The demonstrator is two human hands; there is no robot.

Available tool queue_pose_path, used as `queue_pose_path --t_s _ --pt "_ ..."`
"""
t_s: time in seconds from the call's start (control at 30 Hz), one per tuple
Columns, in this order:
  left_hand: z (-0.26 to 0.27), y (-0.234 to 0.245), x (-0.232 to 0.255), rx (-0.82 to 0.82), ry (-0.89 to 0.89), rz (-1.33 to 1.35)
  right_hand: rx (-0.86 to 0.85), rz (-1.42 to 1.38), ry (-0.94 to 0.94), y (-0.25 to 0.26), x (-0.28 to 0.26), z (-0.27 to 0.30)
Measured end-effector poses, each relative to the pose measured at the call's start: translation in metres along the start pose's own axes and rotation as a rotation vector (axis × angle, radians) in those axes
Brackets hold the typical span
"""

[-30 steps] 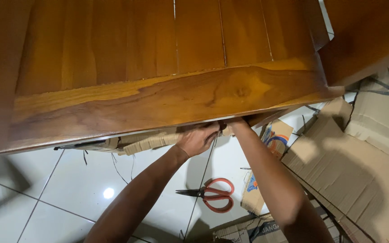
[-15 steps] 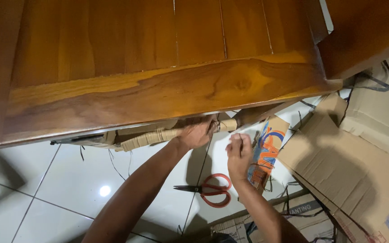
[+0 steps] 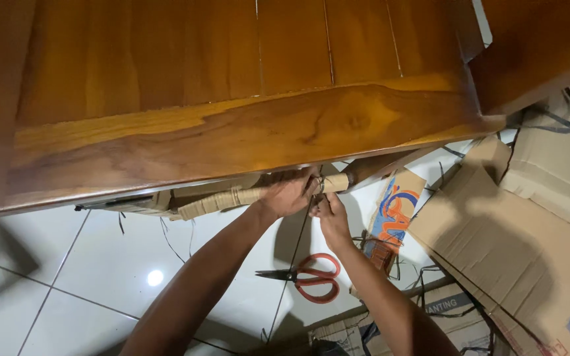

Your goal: Wrapping wooden chair legs with cardboard and securing them with plastic ties

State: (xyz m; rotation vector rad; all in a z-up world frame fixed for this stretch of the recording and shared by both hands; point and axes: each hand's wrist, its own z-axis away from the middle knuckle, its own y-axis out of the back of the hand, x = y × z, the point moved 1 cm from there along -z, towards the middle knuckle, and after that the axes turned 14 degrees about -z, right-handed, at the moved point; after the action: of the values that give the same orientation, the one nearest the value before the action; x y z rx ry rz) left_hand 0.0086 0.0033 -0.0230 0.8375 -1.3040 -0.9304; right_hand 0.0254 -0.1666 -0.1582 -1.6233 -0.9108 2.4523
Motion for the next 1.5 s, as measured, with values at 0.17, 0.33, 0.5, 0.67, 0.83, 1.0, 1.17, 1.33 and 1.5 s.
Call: queue_pose_path --t_s 0.17,0.33,0.5,0.67,0.83,1.0,1.17,1.33,1.5 --pt "0.005 -0.001 0.002 0.066 -0.036 -0.013 -0.037 0.152 0.126 -0.005 -0.018 0.028" --pt "0.006 0.03 0.024 -0.011 0.08 0.212 0.09 0.763 0.154 -0.013 -0.049 0.026" --pt "0.012 0.006 0.019 0.133 0.07 0.03 0.062 1.036 0.054 -0.048 -0.093 0.032" --pt "0.001 0.003 0.015 0.099 0.043 0.026 0.024 1.135 0.036 -0.032 -0.087 0.007" --pt "0.009 0.025 0.027 -0.253 0.257 0.046 0.118 1.067 -0.139 -0.033 -0.097 0.003" --pt "0.02 0.013 0.016 0.16 -0.049 0.006 0.067 1.019 -0.225 -0.064 -0.135 0.024" --pt "0.008 -0.018 0.005 0.263 -0.163 -0.173 0.071 0.931 -0.208 -0.064 -0.133 0.029" --pt "0.007 -0.016 0.004 0.433 -0.341 -0.471 0.09 0.959 -0.249 -0.074 -0.14 0.034" --pt "0.013 0.007 0.019 0.336 -0.201 -0.366 0.14 0.835 -0.247 -0.048 -0.11 0.016"
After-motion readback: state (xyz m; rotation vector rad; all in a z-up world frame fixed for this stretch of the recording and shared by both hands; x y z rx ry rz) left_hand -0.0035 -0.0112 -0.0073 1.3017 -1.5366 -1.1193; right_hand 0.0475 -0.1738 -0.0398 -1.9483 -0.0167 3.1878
